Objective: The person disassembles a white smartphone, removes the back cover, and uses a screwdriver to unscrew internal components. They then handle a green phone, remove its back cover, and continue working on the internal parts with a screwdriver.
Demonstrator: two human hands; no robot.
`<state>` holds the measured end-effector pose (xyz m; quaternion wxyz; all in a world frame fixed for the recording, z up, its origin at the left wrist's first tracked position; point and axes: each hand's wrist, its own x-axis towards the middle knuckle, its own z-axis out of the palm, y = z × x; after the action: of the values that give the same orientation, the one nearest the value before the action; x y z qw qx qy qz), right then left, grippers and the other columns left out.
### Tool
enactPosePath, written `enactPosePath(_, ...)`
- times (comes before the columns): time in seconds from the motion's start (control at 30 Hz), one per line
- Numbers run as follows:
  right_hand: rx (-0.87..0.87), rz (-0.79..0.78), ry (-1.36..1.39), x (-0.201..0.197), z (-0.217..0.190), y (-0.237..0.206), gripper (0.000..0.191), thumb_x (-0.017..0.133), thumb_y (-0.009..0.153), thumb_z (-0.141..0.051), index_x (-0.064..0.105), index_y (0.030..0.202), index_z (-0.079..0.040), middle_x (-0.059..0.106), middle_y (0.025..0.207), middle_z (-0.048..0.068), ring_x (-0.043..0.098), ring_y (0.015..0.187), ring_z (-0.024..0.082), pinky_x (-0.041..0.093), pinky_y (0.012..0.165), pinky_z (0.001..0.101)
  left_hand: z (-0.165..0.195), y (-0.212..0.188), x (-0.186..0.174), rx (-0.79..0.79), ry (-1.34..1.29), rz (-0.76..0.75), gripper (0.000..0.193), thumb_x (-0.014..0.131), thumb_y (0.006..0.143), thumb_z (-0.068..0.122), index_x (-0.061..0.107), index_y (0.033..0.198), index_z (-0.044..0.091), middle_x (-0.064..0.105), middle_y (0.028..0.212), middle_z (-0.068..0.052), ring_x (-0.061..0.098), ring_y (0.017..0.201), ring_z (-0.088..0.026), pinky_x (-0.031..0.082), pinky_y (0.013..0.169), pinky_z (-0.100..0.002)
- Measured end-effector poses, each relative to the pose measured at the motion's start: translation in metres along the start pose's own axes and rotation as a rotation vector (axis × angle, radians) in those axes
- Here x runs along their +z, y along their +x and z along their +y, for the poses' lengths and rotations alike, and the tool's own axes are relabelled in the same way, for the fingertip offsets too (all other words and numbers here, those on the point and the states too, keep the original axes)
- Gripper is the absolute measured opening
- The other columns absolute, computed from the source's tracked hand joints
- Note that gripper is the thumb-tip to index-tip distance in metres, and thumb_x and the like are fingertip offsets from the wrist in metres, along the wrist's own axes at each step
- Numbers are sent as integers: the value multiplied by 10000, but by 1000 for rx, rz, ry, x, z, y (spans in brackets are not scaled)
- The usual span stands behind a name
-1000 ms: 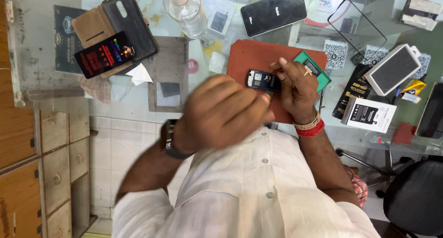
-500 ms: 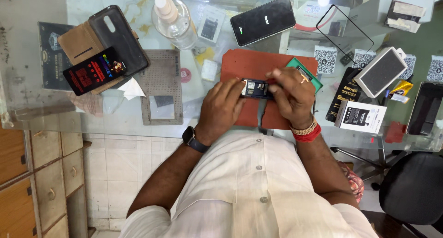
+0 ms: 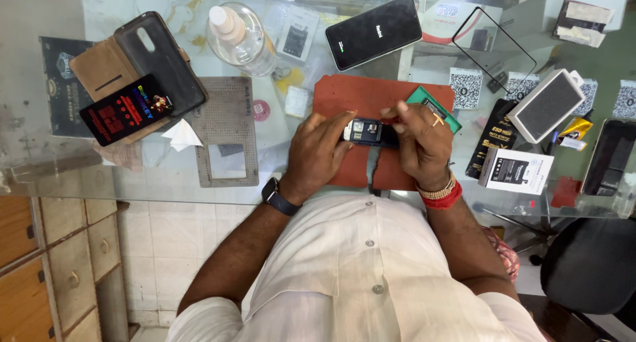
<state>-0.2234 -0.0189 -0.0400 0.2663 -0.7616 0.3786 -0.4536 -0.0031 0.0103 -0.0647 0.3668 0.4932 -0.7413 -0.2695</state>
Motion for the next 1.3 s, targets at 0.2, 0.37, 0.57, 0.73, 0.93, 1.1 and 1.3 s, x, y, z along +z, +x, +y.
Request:
enactPosePath(0.2,-77,23,-63,-1,-3,4,366,654,978,119,629,1306,-41,651,1072,163,682,893,249,550,765,335,-8,18,1,26,-6,-61,671,849,796,81,581,1410,68,711,1101,-52,586,950,-262,479,921,-430)
enactPosePath(0.37,-63,26,-74,-2,-3,6,405,646,972,109,568,1351,-12,677,1112,174,696,950,276,567,808,348,-7,9,2,-8,-20,-29,670,850,798,115,565,1398,25,659,1290,-127,600,1088,-295,469,996,-422)
enactPosePath(0.57,-25,29,-30,-4,3,5,427,588,980,172,590,1357,-27,703,1108,175,689,922,246,572,788,324,-4,-2,2,19,108,-70,539,822,828,170,635,1309,15,619,1379,-127,590,1197,-307,454,1033,-450)
enactPosePath(0.73,-48,63,-151,-3,5,3,530,803,888,81,605,1351,-85,639,1022,193,658,892,264,535,731,327,-7,-4,2,47,122,-66,507,816,847,184,655,1291,0,631,1368,-132,588,1193,-304,455,1031,-452)
enactPosePath(0.93,-102,-18,-86,-6,9,2,591,699,930,93,480,1458,-55,689,1101,172,684,981,266,563,818,365,-10,-3,4,16,71,-51,453,818,866,179,681,1263,10,659,1336,-110,598,1187,-286,467,1034,-432)
enactPosePath(1.1,14,9,3,-3,13,-4,534,576,1036,163,455,1494,-83,660,1159,189,718,1084,276,618,859,335,-8,-3,4,27,80,-47,411,819,871,167,706,1236,17,662,1336,-112,599,1163,-279,474,1007,-423)
enactPosePath(1.3,61,97,137,5,14,-9,581,511,1084,168,359,1575,-103,645,1219,214,715,1128,304,648,946,396,-6,-2,2,54,73,-21,375,815,874,152,725,1211,14,671,1317,-109,609,1142,-276,482,992,-416)
